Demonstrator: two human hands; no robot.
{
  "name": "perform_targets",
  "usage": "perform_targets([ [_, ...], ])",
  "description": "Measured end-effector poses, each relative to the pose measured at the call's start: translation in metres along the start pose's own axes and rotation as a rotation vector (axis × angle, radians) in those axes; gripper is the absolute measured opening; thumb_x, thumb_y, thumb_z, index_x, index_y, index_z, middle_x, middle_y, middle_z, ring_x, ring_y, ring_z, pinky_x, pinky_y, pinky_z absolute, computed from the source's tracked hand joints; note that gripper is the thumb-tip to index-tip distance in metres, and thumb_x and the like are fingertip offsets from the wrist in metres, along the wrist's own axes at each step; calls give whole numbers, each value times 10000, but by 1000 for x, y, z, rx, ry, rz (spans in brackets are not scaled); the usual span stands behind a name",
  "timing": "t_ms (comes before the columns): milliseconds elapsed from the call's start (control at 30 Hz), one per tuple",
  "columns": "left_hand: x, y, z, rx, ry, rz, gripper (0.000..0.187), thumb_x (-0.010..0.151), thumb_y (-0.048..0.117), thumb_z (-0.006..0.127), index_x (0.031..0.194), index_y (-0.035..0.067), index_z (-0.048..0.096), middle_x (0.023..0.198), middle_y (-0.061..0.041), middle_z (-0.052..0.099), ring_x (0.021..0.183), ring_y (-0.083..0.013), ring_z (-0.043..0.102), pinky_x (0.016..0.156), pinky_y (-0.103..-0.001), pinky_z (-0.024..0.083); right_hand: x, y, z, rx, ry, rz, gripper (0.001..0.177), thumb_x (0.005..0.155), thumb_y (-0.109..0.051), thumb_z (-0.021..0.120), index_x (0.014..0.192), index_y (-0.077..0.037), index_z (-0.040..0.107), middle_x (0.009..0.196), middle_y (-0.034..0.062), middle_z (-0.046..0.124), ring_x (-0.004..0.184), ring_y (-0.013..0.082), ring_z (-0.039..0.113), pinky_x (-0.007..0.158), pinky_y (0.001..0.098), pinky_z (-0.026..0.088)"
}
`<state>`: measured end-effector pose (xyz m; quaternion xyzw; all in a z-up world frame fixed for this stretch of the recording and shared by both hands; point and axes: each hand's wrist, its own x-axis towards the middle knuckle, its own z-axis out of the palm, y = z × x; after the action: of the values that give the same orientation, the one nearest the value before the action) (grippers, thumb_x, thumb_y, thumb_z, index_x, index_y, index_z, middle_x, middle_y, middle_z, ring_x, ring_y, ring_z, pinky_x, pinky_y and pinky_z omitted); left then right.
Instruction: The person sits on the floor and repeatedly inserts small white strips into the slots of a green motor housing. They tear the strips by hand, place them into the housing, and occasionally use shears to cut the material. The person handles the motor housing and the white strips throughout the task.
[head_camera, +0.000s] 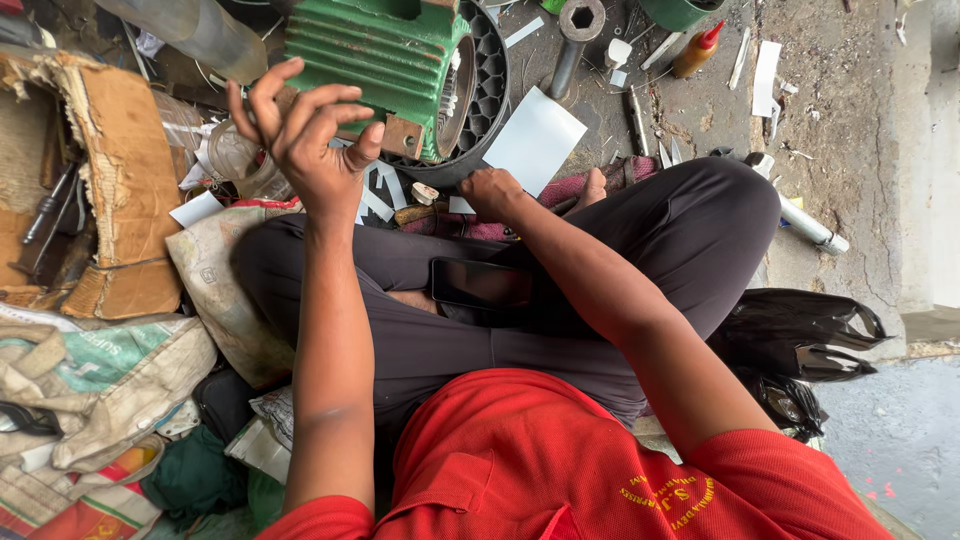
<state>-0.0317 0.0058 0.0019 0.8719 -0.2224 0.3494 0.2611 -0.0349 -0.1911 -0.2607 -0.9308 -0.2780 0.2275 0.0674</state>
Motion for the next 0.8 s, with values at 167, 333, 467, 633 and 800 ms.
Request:
perform_targets([
  [167,0,8,0,8,1,51,528,990,643,724,777,162,760,992,65,787,1252,-232,597,1230,-589,159,1,2,5,-48,65,-28,117,959,-98,579,992,-29,668,892,154,728,813,273,740,698,409,610],
  [333,-1,11,5,-27,-94,26,545,1014,636,699,852,118,735,1057,35,787,1193,-219,649,1240,-546,256,-8,0,-11,-38,82,-21,138,896,-96,611,1006,-57,685,913,150,730,871,293,735,757,410,598],
  [467,5,21,0,11,-4,63,562,1025,653,662,993,104,776,1080,1,783,1168,-224,647,1201,-524,289,-16,5,-20,6,238,-42,161,918,-96,587,1030,-26,680,865,170,729,822,336,731,698,439,591],
  [633,18,24,-1,-16,-110,94,560,1073,620,623,1085,79,770,1016,-39,774,1067,-236,668,1083,-477,399,-14,11,-20,57,205,-15,168,912,-89,559,994,-40,698,894,184,730,838,360,735,726,453,594],
  [800,33,13,-2,-56,-144,167,509,1104,547,546,1170,87,754,1036,-55,781,1015,-241,693,1013,-421,424,-6,6,-2,50,289,18,196,934,-120,532,934,-61,719,935,193,722,881,370,729,748,465,598],
])
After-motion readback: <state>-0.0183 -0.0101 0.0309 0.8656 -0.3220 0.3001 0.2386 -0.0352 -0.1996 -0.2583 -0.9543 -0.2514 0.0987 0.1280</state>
